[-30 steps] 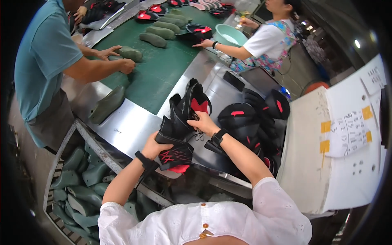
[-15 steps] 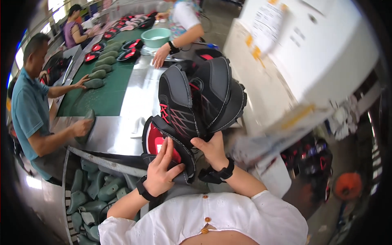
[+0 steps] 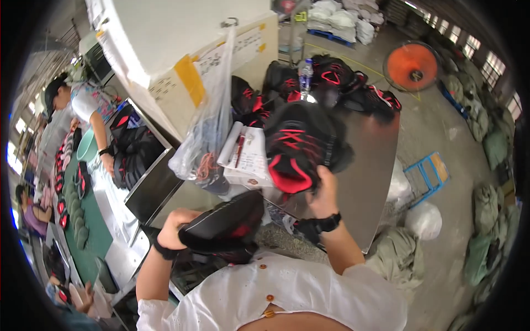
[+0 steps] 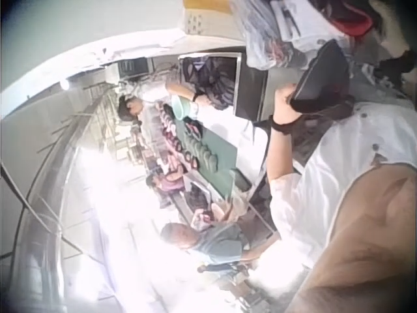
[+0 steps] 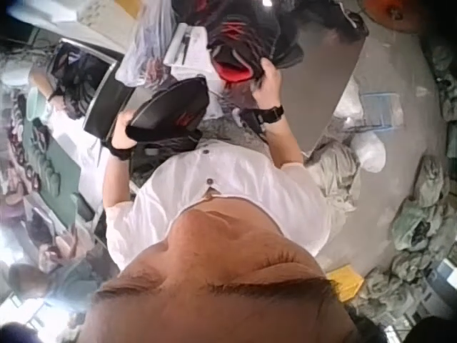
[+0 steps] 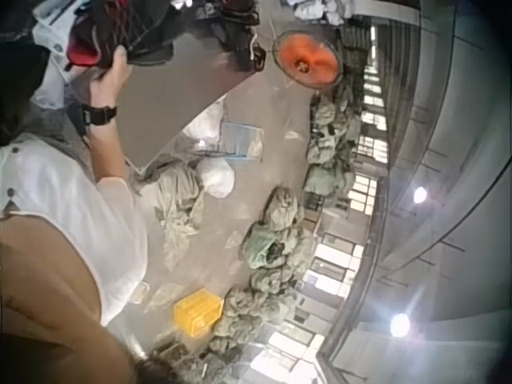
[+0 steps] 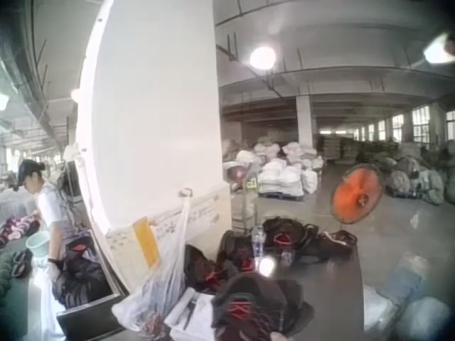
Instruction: The worker is assembling black and red athletic shoes, checking components, and recording data on a clipboard.
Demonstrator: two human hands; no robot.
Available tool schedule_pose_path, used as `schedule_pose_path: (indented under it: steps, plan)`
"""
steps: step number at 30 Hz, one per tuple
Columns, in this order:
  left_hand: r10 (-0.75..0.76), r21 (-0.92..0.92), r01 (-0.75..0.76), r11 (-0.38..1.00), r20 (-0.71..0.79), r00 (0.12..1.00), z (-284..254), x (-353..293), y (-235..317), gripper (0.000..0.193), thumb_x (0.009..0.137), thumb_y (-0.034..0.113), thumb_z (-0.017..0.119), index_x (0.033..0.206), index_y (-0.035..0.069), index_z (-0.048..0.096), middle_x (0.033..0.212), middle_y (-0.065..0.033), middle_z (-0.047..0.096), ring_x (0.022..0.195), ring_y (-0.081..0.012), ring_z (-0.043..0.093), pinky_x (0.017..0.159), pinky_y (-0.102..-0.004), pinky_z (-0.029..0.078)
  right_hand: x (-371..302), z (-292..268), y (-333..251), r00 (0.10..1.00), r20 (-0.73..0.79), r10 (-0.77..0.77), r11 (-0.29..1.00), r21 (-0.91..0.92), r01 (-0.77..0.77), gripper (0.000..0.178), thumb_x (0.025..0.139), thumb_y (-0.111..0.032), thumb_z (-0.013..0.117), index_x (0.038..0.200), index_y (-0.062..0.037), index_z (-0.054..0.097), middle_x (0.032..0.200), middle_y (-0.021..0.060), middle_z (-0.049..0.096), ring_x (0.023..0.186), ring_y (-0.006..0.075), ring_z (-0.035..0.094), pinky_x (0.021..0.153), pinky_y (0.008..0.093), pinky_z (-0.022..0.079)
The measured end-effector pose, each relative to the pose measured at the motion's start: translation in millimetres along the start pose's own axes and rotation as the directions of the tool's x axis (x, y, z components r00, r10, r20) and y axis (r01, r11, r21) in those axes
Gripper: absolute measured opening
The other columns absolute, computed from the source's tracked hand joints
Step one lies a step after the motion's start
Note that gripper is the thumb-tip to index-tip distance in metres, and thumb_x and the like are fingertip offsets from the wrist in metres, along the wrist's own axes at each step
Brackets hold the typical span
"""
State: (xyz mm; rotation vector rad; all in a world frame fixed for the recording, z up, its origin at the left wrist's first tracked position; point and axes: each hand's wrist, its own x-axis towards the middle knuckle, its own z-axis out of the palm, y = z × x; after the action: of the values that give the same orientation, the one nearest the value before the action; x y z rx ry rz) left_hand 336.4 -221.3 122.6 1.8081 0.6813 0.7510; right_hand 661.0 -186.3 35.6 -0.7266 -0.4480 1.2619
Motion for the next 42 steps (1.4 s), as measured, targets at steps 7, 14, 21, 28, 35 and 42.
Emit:
schedule_pose_path:
  steps: [7, 14, 21, 28, 35, 42]
  plan:
    - [0.174, -0.078, -0.156, 0.985, 0.495, 0.851, 79.3, 131.4, -53.6, 0.056, 0.054, 0.012, 0.080, 0.103, -0.002, 0.056, 0.100, -0.0128, 0.062, 0.092, -0.0215, 0.058, 0.082, -0.0316, 0.044, -6.0, -98.6, -74.0, 0.939, 0.128, -0.319, 0.863, -0.370, 0.344, 0.059, 0.074, -0.012, 0.063, 0.125, 0.0037, 0.036, 0.121, 0.0132, 0.048, 0.108, 0.0227, 0.049, 0.092, 0.0335, 0.040]
    - [-0.190, -0.361, 0.286, 0.888, 0.278, 0.942, 129.2, 147.9, -93.4, 0.043, 0.056, 0.007, 0.081, 0.091, 0.003, 0.056, 0.087, -0.0007, 0.055, 0.081, -0.0083, 0.051, 0.076, -0.0234, 0.042, -67.9, -129.6, -92.4, 0.978, 0.205, 0.030, 0.758, -0.643, 0.112, 0.068, 0.072, -0.003, 0.058, 0.132, 0.0025, 0.027, 0.127, 0.0128, 0.044, 0.114, 0.0225, 0.045, 0.095, 0.0330, 0.037]
    - [-0.044, -0.417, 0.100, 0.904, 0.143, 0.989, 187.8, 179.1, -107.8, 0.104, 0.053, 0.013, 0.085, 0.134, 0.007, 0.020, 0.137, -0.0145, 0.019, 0.126, -0.0277, 0.026, 0.103, -0.0355, 0.024, -76.7, -168.9, -107.0, 0.932, -0.062, 0.356, 0.681, -0.666, -0.304, 0.068, 0.068, -0.002, 0.059, 0.128, 0.0065, 0.030, 0.126, 0.0136, 0.044, 0.114, 0.0194, 0.043, 0.098, 0.0307, 0.033]
    - [-0.078, -0.252, 0.146, 0.957, 0.262, 0.962, 258.7, 207.7, -66.2, 0.102, 0.058, 0.009, 0.081, 0.136, 0.008, 0.016, 0.133, -0.0144, 0.032, 0.124, -0.0243, 0.032, 0.103, -0.0323, 0.026, -103.5, -239.6, -179.9, 0.977, 0.042, 0.208, 0.788, -0.599, -0.141, 0.091, 0.052, -0.012, 0.076, 0.129, 0.0055, 0.031, 0.125, 0.0115, 0.045, 0.114, 0.0202, 0.043, 0.099, 0.0304, 0.031]
    - [-0.314, -0.375, 0.335, 0.865, 0.117, 0.942, 400.6, 238.1, -38.2, 0.100, 0.064, 0.003, 0.076, 0.137, 0.008, 0.007, 0.128, -0.0143, 0.035, 0.117, -0.0221, 0.037, 0.100, -0.0326, 0.030, -104.4, -320.5, -297.3, 0.891, 0.109, 0.440, 0.606, -0.769, -0.205, 0.117, 0.037, -0.031, 0.090, 0.130, 0.0036, 0.028, 0.125, 0.0137, 0.044, 0.115, 0.0214, 0.042, 0.098, 0.0315, 0.032]
    - [-0.393, -0.190, 0.384, 0.903, -0.011, 0.919, 443.2, 235.9, -26.7, 0.097, 0.068, 0.016, 0.076, 0.135, 0.004, 0.008, 0.131, -0.0176, 0.031, 0.121, -0.0249, 0.032, 0.103, -0.0357, 0.025, -80.9, -353.9, -290.3, 0.966, 0.067, 0.251, 0.658, -0.744, -0.120, 0.077, 0.062, -0.015, 0.074, 0.123, 0.0104, 0.034, 0.118, 0.0164, 0.049, 0.109, 0.0220, 0.046, 0.095, 0.0292, 0.034]
